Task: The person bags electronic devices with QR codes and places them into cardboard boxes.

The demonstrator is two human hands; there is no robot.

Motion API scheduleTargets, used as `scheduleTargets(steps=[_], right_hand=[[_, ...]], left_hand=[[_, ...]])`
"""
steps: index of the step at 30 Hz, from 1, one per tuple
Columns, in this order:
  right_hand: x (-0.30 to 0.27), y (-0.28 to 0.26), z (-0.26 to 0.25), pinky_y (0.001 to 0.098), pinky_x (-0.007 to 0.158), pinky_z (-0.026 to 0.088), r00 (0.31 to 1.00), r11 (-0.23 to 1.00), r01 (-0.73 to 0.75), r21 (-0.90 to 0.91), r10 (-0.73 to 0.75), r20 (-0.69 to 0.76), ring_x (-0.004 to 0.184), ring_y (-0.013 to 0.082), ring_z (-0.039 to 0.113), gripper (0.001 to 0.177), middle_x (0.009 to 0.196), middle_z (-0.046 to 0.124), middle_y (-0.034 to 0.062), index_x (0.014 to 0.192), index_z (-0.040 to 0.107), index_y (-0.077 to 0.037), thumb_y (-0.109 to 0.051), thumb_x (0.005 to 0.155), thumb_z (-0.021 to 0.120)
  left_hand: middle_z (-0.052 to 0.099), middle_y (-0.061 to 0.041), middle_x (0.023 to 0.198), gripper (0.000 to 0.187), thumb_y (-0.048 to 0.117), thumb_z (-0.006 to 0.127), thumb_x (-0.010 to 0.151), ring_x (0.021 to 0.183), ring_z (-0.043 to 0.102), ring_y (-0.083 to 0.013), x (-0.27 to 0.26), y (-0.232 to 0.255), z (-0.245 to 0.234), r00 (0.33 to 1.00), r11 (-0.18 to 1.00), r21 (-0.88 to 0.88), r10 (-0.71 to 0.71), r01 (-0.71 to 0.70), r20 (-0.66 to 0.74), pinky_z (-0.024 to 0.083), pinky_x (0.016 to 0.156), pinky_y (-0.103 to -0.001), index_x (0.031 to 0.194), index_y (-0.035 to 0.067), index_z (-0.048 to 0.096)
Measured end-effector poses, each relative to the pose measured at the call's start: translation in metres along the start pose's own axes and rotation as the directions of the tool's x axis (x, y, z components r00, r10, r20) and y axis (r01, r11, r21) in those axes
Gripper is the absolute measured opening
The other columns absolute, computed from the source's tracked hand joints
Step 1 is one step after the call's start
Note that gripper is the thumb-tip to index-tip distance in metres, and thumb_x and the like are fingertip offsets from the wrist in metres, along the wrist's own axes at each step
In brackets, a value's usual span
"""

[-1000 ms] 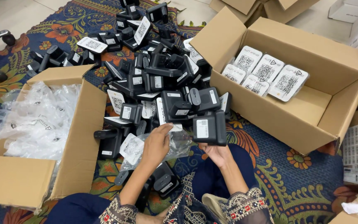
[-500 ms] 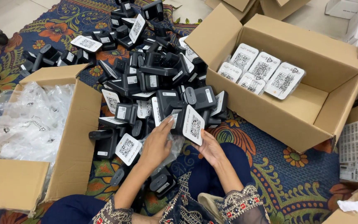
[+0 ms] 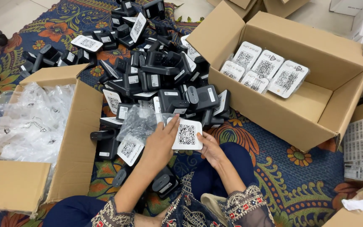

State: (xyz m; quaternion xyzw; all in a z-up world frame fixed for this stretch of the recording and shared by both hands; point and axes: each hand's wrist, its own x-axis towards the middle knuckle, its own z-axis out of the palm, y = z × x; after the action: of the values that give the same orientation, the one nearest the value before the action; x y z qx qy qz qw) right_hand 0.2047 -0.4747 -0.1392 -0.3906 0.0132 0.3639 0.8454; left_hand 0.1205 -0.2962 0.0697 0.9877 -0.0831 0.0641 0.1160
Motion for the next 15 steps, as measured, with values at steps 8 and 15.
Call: scheduleTargets(steps=[8, 15], right_hand=[[-0.004, 0.002, 0.003, 0.0379, 0.101, 0.053, 0.995, 0.996, 0.093, 0.005, -0.093, 0.026, 0.116, 0.0185, 0.066, 0.052, 0.130, 0.067, 0.0087, 0.141, 0.053, -0.006, -0.023, 0.095, 0.068], [0.021, 0.076, -0.060, 0.0395, 0.105, 0.050, 0.991, 0.992, 0.122, 0.013, -0.121, -0.055, 0.124, 0.0201, 0.059, 0.048, 0.138, 0.057, 0.0016, 0.140, 0.050, -0.007, -0.026, 0.098, 0.064]], left_hand=[[0.044, -0.021, 0.152, 0.077, 0.001, 0.073, 0.064, 0.108, 0.058, -0.0340, 0.003, 0.032, 0.044, 0.987, 0.986, 0.082, 0.136, -0.144, 0.089, 0.057, 0.079, -0.039, 0.136, -0.012, 0.051], [0.047, -0.024, 0.149, 0.071, 0.012, 0.073, 0.066, 0.109, 0.057, -0.0353, 0.013, 0.072, 0.111, 0.960, 0.940, 0.196, 0.270, -0.279, 0.072, 0.054, 0.088, -0.045, 0.130, -0.014, 0.057]])
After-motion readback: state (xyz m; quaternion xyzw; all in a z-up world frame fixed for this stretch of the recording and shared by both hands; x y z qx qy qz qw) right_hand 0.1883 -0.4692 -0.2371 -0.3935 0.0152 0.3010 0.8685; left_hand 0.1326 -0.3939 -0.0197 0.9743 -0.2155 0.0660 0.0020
